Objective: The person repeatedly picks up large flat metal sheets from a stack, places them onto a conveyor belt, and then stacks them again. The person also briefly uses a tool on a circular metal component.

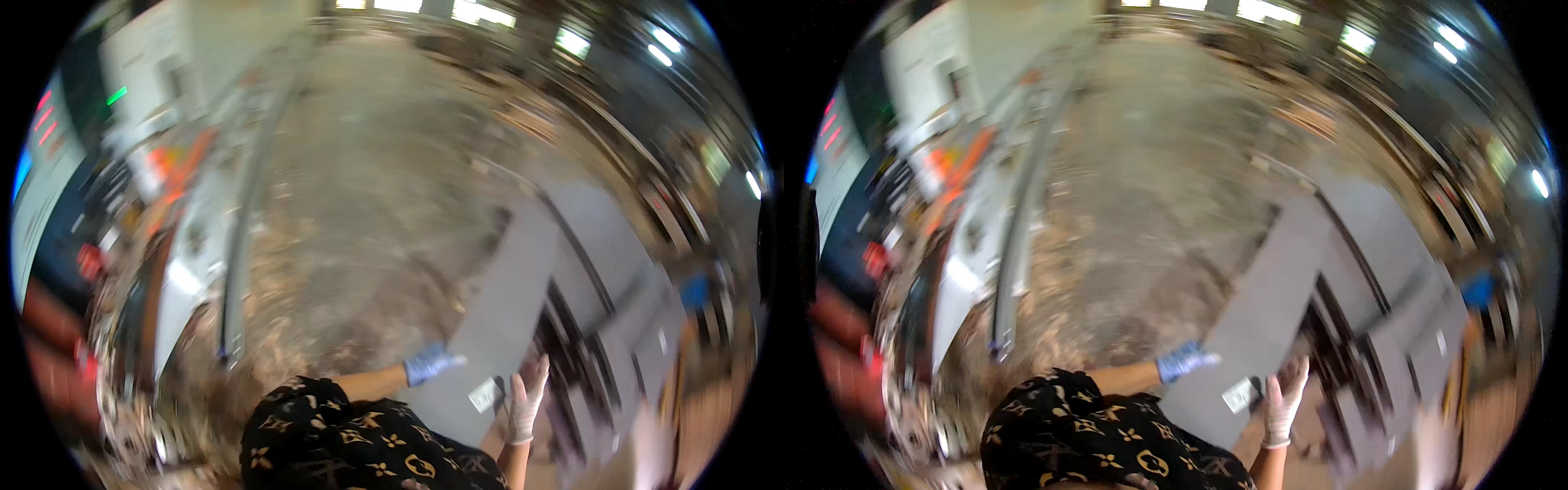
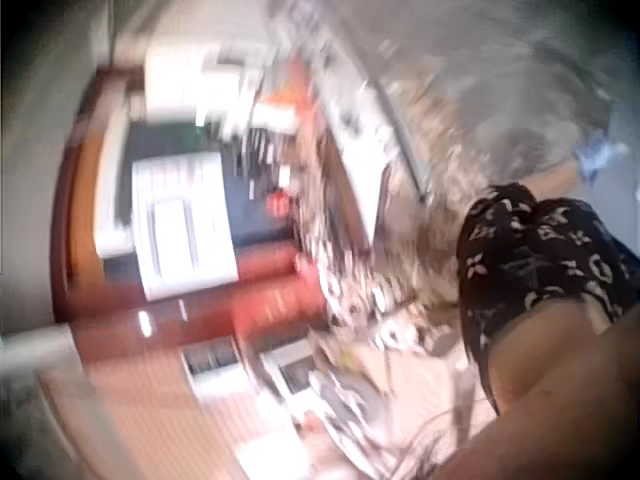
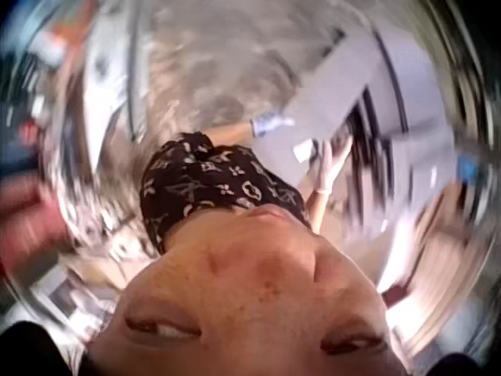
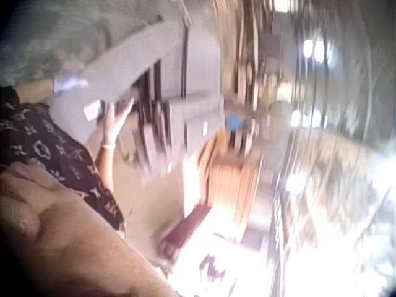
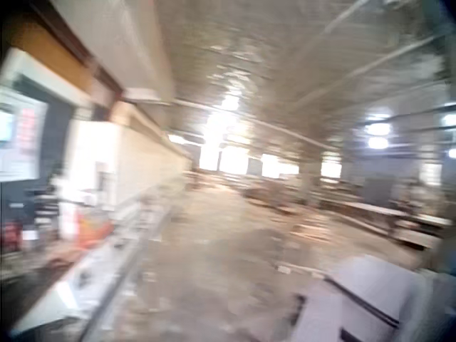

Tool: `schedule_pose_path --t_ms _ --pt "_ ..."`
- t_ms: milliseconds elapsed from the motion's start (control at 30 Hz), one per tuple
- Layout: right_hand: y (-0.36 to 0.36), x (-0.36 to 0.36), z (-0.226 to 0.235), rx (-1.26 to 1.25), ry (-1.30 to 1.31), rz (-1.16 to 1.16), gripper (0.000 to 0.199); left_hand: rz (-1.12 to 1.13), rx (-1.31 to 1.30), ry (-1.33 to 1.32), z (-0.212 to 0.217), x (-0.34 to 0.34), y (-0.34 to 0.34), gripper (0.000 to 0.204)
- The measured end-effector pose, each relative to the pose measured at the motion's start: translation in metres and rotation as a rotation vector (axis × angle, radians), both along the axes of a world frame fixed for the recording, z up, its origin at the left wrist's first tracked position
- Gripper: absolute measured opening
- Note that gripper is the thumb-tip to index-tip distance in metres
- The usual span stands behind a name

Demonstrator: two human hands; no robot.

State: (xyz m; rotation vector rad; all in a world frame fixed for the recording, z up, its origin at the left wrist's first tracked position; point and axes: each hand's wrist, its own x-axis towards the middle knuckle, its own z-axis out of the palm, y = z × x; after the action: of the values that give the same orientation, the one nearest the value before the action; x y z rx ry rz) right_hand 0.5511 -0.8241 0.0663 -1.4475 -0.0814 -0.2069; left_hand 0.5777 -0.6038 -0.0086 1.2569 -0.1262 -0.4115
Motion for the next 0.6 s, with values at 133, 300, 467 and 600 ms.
schedule_pose_path --t_ms 133,300,467,600 --pt "0.092 0.041 -0.036 0.196 0.329 0.396 0.057 0.469 -0.054 0.009 -0.026 -0.045 0.056 0.044" --pt "0.260 0.055 -0.055 0.125 0.395 0.974 0.052 0.934 -0.190 0.071 -0.010 -0.140 0.170 0.047" --pt "0.407 -0.016 -0.047 -0.089 0.429 1.142 0.065 1.219 -0.164 -0.047 0.033 -0.247 0.246 0.042" --pt "0.484 -0.079 -0.041 -0.084 0.467 1.240 0.066 1.295 0.104 0.136 0.021 -0.313 0.314 0.046"
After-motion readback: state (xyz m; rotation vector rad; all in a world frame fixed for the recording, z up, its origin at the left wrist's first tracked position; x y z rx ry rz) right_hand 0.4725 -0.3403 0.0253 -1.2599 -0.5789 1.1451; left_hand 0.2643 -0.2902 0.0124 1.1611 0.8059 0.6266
